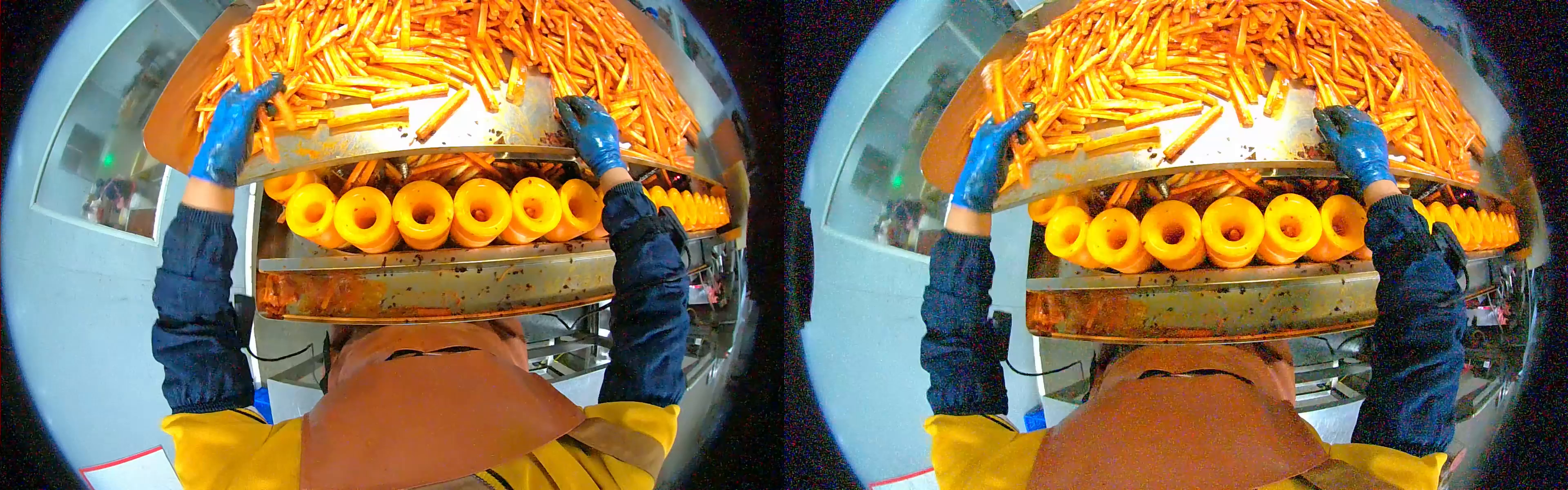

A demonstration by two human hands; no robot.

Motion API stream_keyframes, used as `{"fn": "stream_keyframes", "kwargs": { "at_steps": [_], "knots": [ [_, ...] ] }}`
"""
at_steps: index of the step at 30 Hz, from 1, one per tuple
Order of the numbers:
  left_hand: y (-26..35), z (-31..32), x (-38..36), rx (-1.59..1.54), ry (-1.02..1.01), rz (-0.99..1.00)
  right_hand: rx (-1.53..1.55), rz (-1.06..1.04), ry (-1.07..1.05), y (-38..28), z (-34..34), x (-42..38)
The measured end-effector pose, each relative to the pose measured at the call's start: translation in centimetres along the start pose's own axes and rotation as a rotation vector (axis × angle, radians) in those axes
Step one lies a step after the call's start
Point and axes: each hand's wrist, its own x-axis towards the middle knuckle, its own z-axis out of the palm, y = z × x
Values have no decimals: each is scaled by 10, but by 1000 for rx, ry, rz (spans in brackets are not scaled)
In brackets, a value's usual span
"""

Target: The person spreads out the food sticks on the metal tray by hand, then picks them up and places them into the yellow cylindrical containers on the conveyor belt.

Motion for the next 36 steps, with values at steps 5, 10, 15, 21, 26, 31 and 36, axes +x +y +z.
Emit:
{"fn": "stream_keyframes", "kwargs": {
  "at_steps": [5, 10, 15, 21, 26, 31, 36],
  "knots": [
    [-14, 48, -83, -104, -253, -229, -21, 64, -52, -4, -5, 0],
    [-18, 74, -112, -339, -214, -212, -24, 91, -71, -7, -7, 1],
    [-4, 68, -113, -486, -123, -177, -30, 83, -91, -8, -9, 2],
    [-7, 62, -125, -408, -272, -299, -10, 1, 33, -5, -3, -1],
    [-4, -9, -112, 469, -407, -166, -5, 0, 40, -2, 0, 0],
    [-8, -13, -104, 1139, -533, 337, 8, 5, 28, -2, 1, 0],
    [6, 2, -38, 797, -408, 236, 20, -5, 69, 3, 4, 0]
  ]
}}
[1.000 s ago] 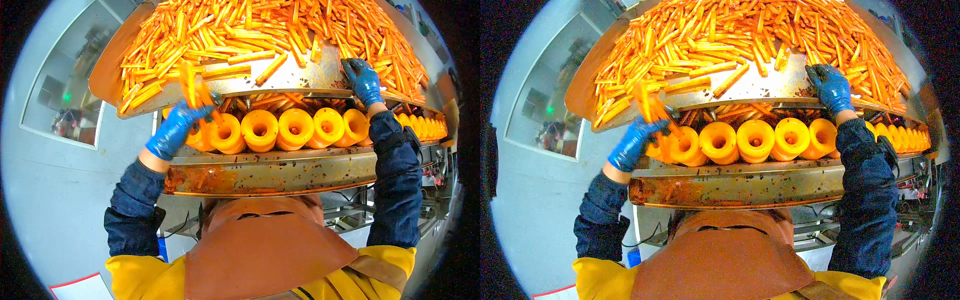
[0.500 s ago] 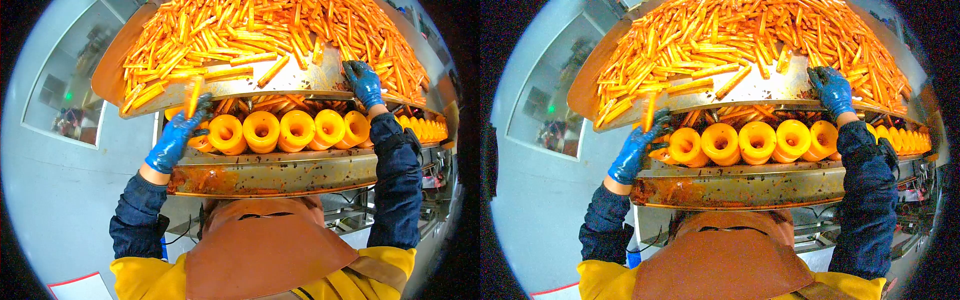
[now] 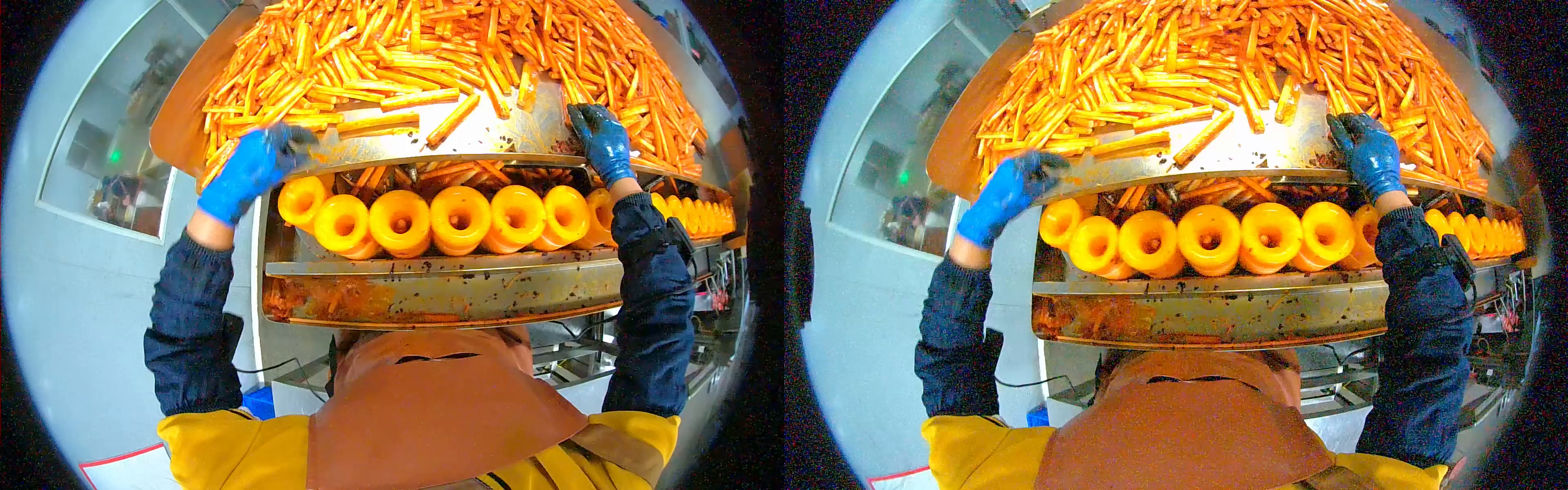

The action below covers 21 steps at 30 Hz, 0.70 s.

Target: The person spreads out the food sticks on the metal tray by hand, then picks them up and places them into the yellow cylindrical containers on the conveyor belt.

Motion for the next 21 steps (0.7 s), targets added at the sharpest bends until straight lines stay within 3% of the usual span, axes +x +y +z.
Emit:
{"fn": "stream_keyframes", "kwargs": {
  "at_steps": [1, 2, 4, 5, 8, 12, 14, 15, 17, 21],
  "knots": [
    [-15, 3, 16, 242, 157, 54, -2, 0, 1, -1, 0, -1],
    [-32, 10, 32, 240, 161, 57, 9, 22, -13, -3, -2, -1],
    [-55, 23, 55, 436, 171, 248, 17, 42, -28, -4, -4, 0],
    [-59, 25, 63, 434, 173, 249, -3, 25, -25, -3, -4, 0],
    [-34, 26, 79, 598, -98, -3, -13, 9, -20, 3, 1, 0],
    [-34, 15, 64, 510, -7, 61, -19, 6, -10, 4, 2, -1],
    [-39, 0, 49, 217, -9, -98, -29, -5, -14, 6, 3, 0],
    [-44, -2, 38, 218, -11, -100, -42, -17, -18, 6, 2, 0],
    [-48, -2, 11, -678, 343, -91, -35, 38, -64, -7, -8, 1],
    [-15, -2, -45, -896, 448, -126, 0, 109, -108, -8, -9, 1]
  ]
}}
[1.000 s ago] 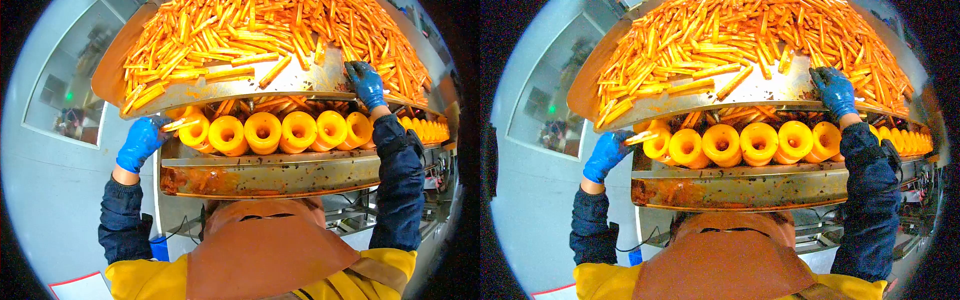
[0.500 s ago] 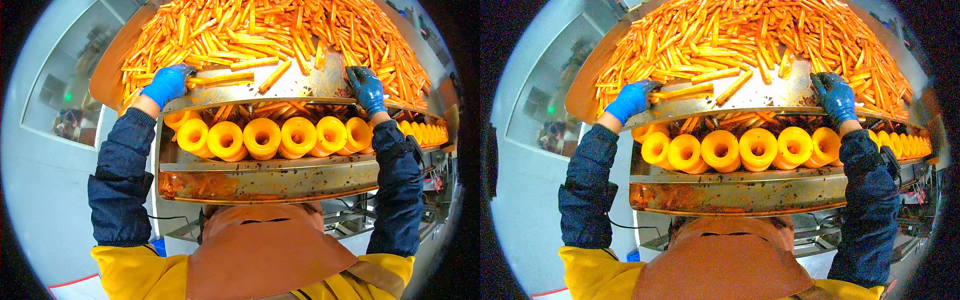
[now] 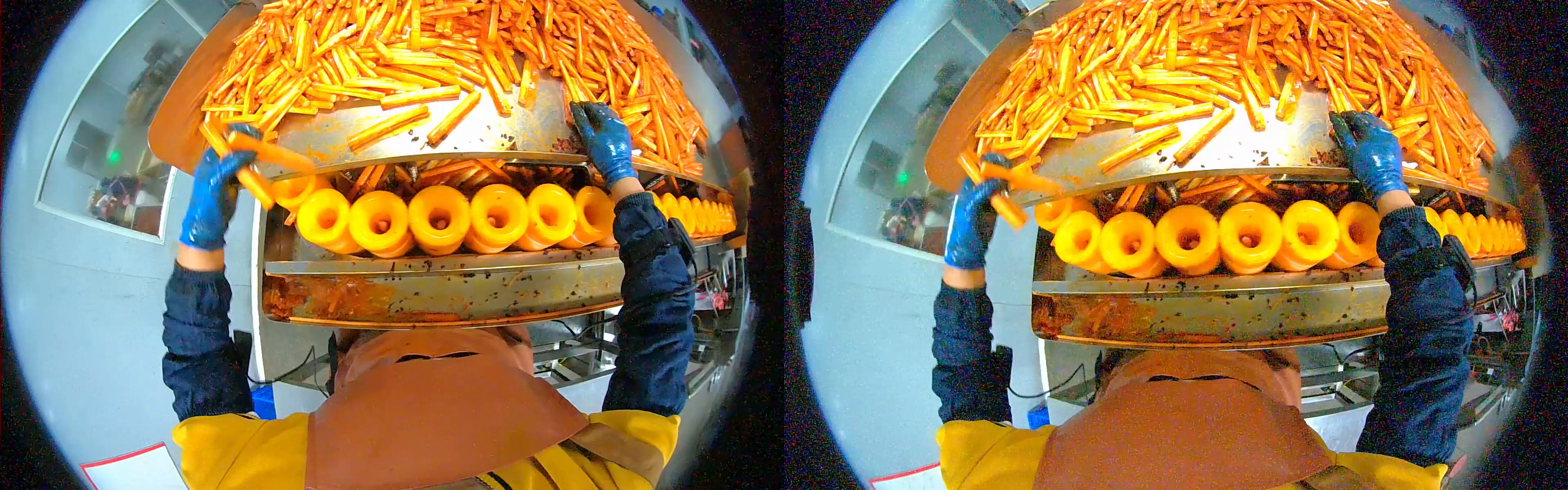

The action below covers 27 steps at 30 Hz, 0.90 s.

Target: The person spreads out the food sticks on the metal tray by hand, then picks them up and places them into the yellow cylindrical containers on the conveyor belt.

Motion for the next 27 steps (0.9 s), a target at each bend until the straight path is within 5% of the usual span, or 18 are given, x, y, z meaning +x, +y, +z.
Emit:
{"fn": "stream_keyframes", "kwargs": {
  "at_steps": [2, 6, 11, 14, 15, 18, 20, 21, 23, 26, 27],
  "knots": [
    [-17, 10, -25, -281, -29, -236, -9, 2, 5, 1, 2, 0],
    [-31, 39, -47, -7, -311, -415, -52, -2, 20, 4, 3, 0],
    [-22, 30, -38, -96, -36, -257, -34, -13, 35, 9, 7, 1],
    [-39, 29, -41, -20, -280, -243, -62, -17, 66, 8, 8, 0],
    [-15, 31, -39, 260, -440, -282, -67, -12, 48, 5, 5, 0],
    [-37, -3, -17, 135, -213, -233, -53, -4, 41, 5, 7, 0],
    [-67, -58, 23, 927, -18, 208, 34, -43, 94, 14, 14, 0],
    [-80, -80, 33, 924, -17, 207, 31, -45, 93, 12, 12, 0],
    [-97, -106, 53, 1327, 1, -153, 37, 17, 41, 7, 7, 0],
    [-98, -102, 72, 1090, -259, -381, 7, 16, 44, 9, 8, 0],
    [-100, -92, 79, 1178, -302, -317, 12, -11, 68, 12, 10, 0]
  ]
}}
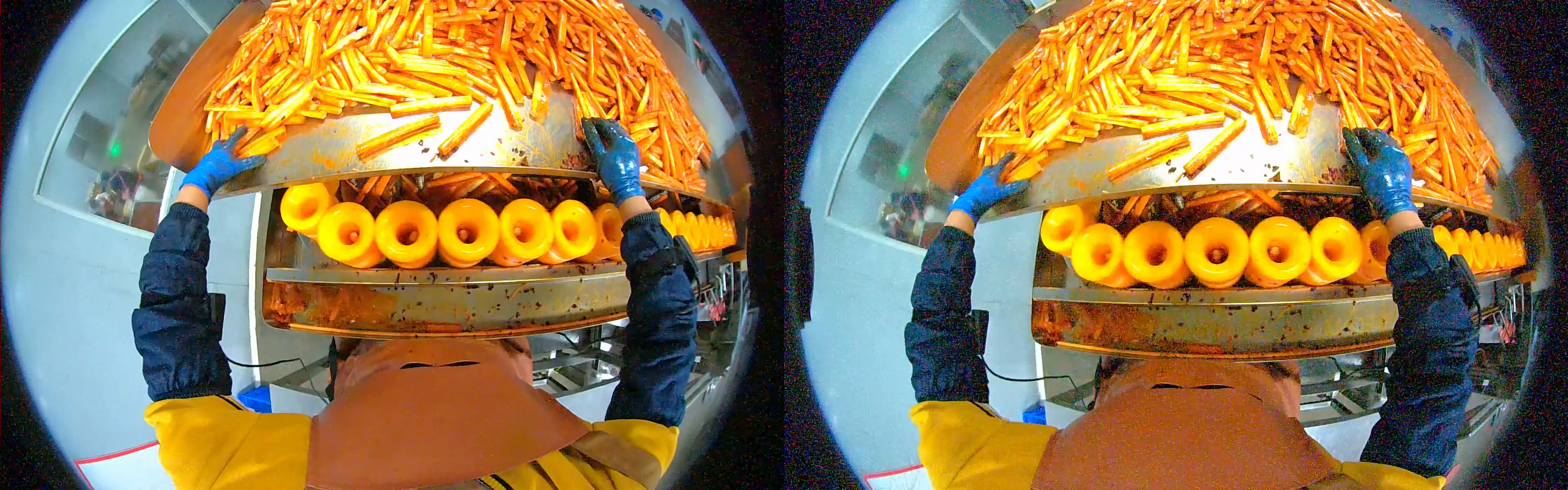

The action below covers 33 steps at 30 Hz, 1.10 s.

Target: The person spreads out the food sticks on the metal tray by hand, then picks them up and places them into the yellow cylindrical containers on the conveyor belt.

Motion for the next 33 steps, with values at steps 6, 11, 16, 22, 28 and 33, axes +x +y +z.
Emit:
{"fn": "stream_keyframes", "kwargs": {
  "at_steps": [6, 11, 16, 22, 28, 33],
  "knots": [
    [96, 11, 9, 64, 200, 225, -15, 19, -28, -8, -3, 0],
    [173, 0, 32, -93, -15, 308, -31, 26, -21, -8, -5, -1],
    [216, -4, 19, -979, 72, 187, -58, 16, -22, -8, -6, 0],
    [156, -17, 15, -373, 319, 562, -31, -18, 11, -2, -2, 0],
    [142, -32, -11, -189, 256, 277, -44, -10, 10, -8, -5, 0],
    [147, -24, -24, -660, 334, 158, -56, 5, 7, -5, -3, 1]
  ]
}}
